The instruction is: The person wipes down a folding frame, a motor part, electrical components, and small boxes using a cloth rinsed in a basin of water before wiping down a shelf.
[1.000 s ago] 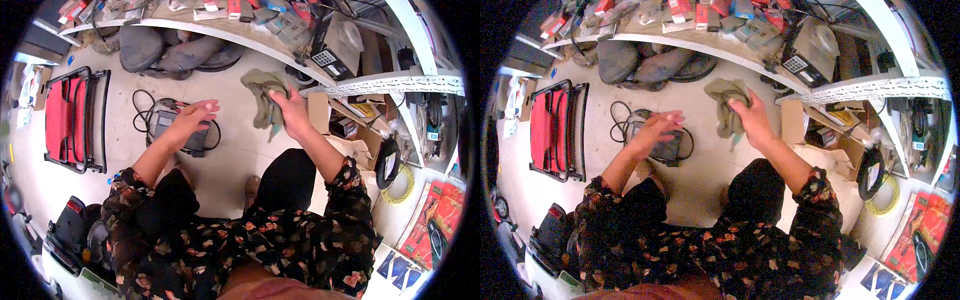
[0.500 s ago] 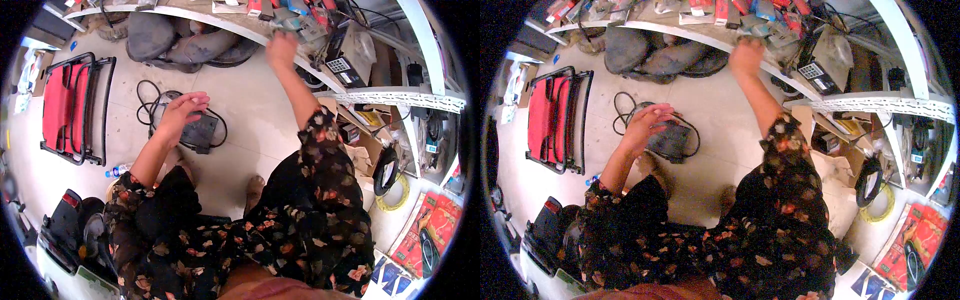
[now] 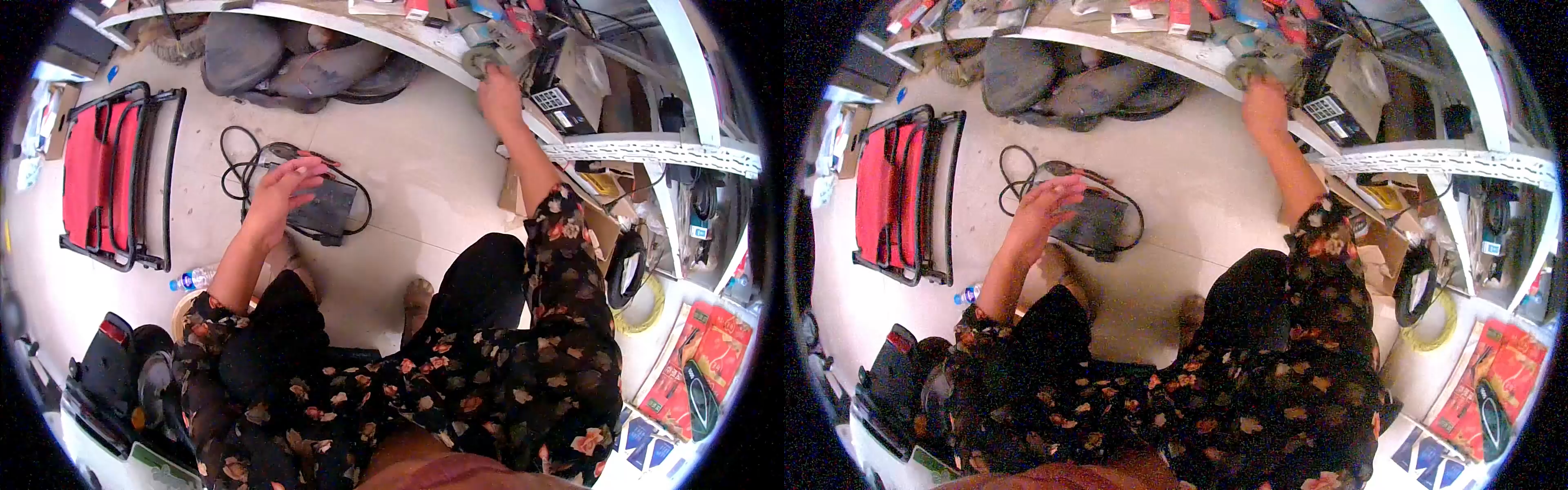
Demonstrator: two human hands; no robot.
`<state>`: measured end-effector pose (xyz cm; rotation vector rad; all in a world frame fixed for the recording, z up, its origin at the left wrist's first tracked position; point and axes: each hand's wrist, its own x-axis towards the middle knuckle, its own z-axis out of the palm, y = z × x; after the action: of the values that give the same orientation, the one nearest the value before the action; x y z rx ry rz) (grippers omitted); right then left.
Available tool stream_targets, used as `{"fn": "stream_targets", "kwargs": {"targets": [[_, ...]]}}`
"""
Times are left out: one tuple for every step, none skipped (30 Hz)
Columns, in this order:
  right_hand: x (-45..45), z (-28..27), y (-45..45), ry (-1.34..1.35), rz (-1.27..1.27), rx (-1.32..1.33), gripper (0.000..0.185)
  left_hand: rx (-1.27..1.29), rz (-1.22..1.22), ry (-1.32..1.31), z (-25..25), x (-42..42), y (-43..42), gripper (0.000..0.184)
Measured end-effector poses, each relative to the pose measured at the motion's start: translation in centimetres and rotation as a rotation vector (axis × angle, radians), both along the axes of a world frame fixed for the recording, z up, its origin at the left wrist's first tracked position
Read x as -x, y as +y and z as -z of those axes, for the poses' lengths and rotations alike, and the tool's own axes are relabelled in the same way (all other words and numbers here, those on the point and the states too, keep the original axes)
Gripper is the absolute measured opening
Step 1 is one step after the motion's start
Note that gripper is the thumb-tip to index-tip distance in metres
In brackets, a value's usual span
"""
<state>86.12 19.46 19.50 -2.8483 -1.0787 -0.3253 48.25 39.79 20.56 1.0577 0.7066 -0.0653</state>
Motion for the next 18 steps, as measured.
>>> {"fn": "stream_targets", "kwargs": {"targets": [[0.4,0.0,0.9,0.004,0.001,-0.012,0.025,0.025,0.0,-0.001,0.3,0.4,0.0,0.037],[0.8,0.1,1.9,0.005,0.005,-0.027,0.027,0.048,0.003,-0.005,0.7,0.5,0.0,0.037],[1.4,0.3,2.8,0.006,0.019,-0.042,0.029,0.069,0.017,-0.007,0.8,0.5,0.0,0.037],[1.0,1.3,4.2,-0.034,-0.001,-0.033,0.027,0.082,0.023,0.0,0.6,0.2,-0.2,0.034],[0.4,2.4,6.0,-0.033,-0.068,-0.065,0.026,0.095,0.03,0.003,0.3,-0.3,-0.5,0.032],[0.4,3.4,7.8,-0.035,-0.137,-0.099,0.024,0.107,0.036,0.002,0.2,-0.8,-0.7,0.03],[2.1,2.8,9.8,-0.089,-0.167,-0.131,0.023,0.107,0.057,-0.012,0.4,-1.2,-0.9,0.032],[3.3,2.5,12.0,-0.11,-0.174,-0.238,0.021,0.106,0.078,-0.024,0.8,-1.6,-1.3,0.034],[4.2,1.4,13.7,-0.099,-0.126,-0.12,0.021,0.102,0.098,-0.037,0.9,-1.9,-1.5,0.037],[4.0,1.7,14.6,-0.109,-0.155,-0.136,0.022,0.098,0.106,-0.033,0.9,-2.2,-1.7,0.037],[3.7,1.8,14.1,-0.13,-0.202,-0.135,0.022,0.094,0.114,-0.028,0.9,-2.5,-2.0,0.036],[3.5,1.7,13.4,-0.151,-0.249,-0.132,0.023,0.092,0.122,-0.023,1.0,-2.8,-2.5,0.036],[3.4,1.6,12.7,-0.172,-0.289,-0.13,0.023,0.088,0.116,-0.019,1.1,-3.0,-2.7,0.034],[2.7,1.4,11.0,0.004,-0.256,-0.191,0.024,0.085,0.115,-0.01,1.3,-3.0,-2.7,0.031],[1.9,1.8,8.8,0.003,-0.181,-0.158,0.022,0.084,0.105,-0.004,1.3,-2.9,-2.9,0.029],[0.7,2.2,6.7,-0.007,-0.118,-0.13,0.021,0.073,0.098,0.001,1.4,-2.9,-2.8,0.029],[-0.2,2.2,4.2,-0.059,-0.145,-0.128,0.02,0.062,0.093,0.007,1.3,-2.7,-2.6,0.029],[-0.6,1.9,1.6,-0.106,-0.171,-0.123,0.02,0.054,0.088,0.017,1.3,-2.3,-2.5,0.029]]}}
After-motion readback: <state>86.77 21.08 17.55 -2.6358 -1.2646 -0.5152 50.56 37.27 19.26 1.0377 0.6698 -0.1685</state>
